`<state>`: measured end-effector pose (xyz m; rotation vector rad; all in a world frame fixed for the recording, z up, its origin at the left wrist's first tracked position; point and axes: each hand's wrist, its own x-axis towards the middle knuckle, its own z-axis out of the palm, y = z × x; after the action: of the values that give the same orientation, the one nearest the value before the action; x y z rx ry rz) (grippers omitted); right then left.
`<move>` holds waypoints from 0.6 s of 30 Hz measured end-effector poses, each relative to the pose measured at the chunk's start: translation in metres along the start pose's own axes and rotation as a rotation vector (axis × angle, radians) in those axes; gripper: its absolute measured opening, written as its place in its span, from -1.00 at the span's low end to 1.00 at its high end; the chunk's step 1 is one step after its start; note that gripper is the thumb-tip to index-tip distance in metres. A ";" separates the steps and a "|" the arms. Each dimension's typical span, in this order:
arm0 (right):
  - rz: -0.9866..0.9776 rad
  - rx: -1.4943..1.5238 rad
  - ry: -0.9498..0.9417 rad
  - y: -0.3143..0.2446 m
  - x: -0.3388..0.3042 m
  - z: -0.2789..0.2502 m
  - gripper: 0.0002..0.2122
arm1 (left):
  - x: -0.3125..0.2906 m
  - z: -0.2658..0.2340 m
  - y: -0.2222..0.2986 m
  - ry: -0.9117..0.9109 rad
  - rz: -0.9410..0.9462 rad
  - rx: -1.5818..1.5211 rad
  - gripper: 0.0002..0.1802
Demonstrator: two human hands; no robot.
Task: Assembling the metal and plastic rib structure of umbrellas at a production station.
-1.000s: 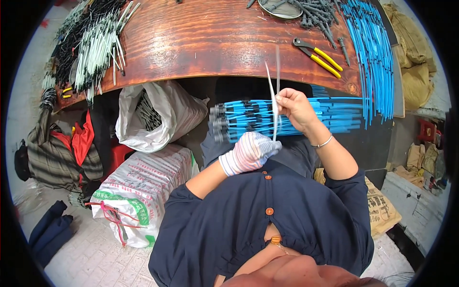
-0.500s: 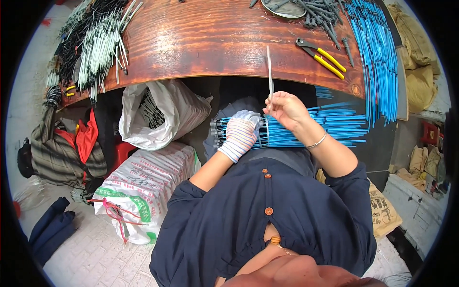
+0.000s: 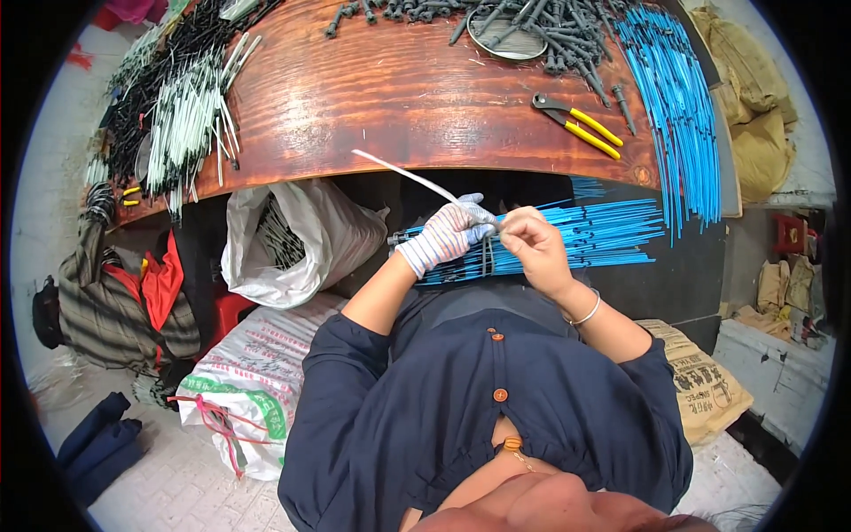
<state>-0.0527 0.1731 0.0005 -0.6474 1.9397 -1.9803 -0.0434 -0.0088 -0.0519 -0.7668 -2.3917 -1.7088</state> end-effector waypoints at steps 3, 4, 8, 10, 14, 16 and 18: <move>0.209 0.155 0.131 0.011 -0.008 -0.011 -0.94 | -0.001 -0.001 -0.010 -0.117 -0.061 -0.007 -0.79; 0.211 0.155 0.138 0.011 -0.009 -0.010 -0.94 | 0.003 -0.005 -0.003 -0.114 -0.253 -0.233 -0.80; 0.134 -0.110 0.011 0.005 -0.015 0.000 -0.96 | 0.006 -0.016 0.010 -0.094 -0.643 -0.722 -0.83; -0.113 -0.352 -0.166 0.005 -0.017 0.005 -0.96 | 0.005 -0.018 0.010 -0.059 -0.636 -0.792 -0.82; -0.118 -0.377 -0.209 0.010 -0.008 -0.004 -0.94 | -0.005 -0.012 0.015 0.004 -0.684 -0.757 -0.82; -0.057 -0.328 -0.186 0.010 -0.007 -0.002 -0.93 | -0.007 -0.011 0.015 0.052 -0.689 -0.740 -0.82; -0.376 -0.465 -0.309 0.007 -0.009 0.009 -0.93 | -0.005 -0.009 0.015 0.146 -0.679 -0.708 -0.81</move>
<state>-0.0414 0.1698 -0.0076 -1.4333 2.2051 -1.4769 -0.0336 -0.0156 -0.0374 0.1987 -2.0437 -2.8082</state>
